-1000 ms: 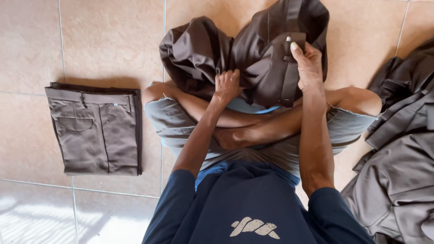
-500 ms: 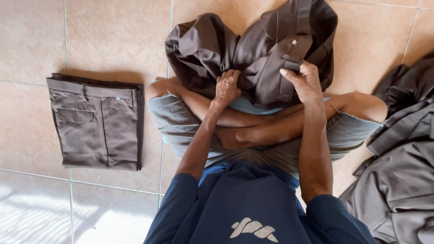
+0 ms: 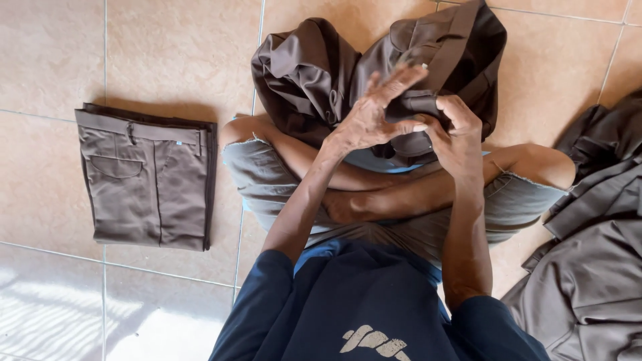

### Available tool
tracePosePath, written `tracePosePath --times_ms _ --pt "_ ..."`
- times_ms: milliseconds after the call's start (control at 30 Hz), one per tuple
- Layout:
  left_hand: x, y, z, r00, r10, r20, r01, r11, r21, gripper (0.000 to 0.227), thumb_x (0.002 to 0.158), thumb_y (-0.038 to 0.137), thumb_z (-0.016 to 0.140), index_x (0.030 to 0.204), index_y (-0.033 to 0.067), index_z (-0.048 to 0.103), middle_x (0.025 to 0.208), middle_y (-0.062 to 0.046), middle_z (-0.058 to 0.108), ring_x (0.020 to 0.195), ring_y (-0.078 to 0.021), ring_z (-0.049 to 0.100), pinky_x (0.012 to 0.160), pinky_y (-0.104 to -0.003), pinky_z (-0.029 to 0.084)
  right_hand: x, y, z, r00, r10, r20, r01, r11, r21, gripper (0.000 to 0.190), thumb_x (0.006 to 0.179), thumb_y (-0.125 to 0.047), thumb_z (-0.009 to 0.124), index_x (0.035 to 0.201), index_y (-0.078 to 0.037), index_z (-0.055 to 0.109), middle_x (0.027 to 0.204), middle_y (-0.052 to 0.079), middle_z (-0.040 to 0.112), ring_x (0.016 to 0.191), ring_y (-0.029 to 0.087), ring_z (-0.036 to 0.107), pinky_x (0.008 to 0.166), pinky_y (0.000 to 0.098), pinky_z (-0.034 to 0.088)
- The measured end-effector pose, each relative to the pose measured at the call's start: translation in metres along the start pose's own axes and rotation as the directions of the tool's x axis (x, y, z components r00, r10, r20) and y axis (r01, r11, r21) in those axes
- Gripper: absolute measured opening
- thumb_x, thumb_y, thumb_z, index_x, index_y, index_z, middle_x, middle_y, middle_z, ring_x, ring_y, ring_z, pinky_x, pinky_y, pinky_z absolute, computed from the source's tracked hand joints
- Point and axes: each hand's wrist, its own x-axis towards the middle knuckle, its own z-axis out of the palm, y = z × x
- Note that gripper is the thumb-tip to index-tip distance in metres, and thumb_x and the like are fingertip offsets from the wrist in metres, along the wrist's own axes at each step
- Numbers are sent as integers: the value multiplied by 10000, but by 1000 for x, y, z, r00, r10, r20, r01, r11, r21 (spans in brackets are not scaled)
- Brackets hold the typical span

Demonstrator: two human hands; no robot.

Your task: Folding brown pants while sitting on the floor.

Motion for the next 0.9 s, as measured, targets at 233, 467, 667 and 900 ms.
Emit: tracePosePath --times_ms 233,467,667,900 --pt "-7 45 -16 999 -43 4 43 975 -217 591 857 249 866 1372 155 591 1019 -6 828 659 -65 686 619 -221 575 -6 -12 -18 986 -72 148 69 997 27 334 898 242 588 1210 141 651 1050 148 655 718 143 462 621 247 355" --pt "-18 25 -9 998 -42 -43 24 933 -360 330 971 215 731 1292 168 673 1063 -9 790 609 -70 592 566 -210 532 9 -12 -10 984 -82 155 83 997 4 220 991 186 624 1205 152 668 986 117 659 641 116 421 564 236 322" --pt "-23 -30 -12 854 -243 -461 -58 834 -548 18 959 79 722 971 67 727 860 65 589 733 -56 474 716 -215 416 23 87 -24 996 88 18 -89 995 35 320 1162 -134 462 1324 121 569 1260 271 655 1089 331 685 921 372 578" --pt "-38 -81 -29 641 -474 -604 60 815 -576 176 969 195 709 964 20 729 830 27 668 730 -50 509 712 -213 429 14 131 -37 822 457 341 -192 785 -588 728 834 -32 650 1528 -15 432 1603 187 398 1446 374 392 1130 519 349"
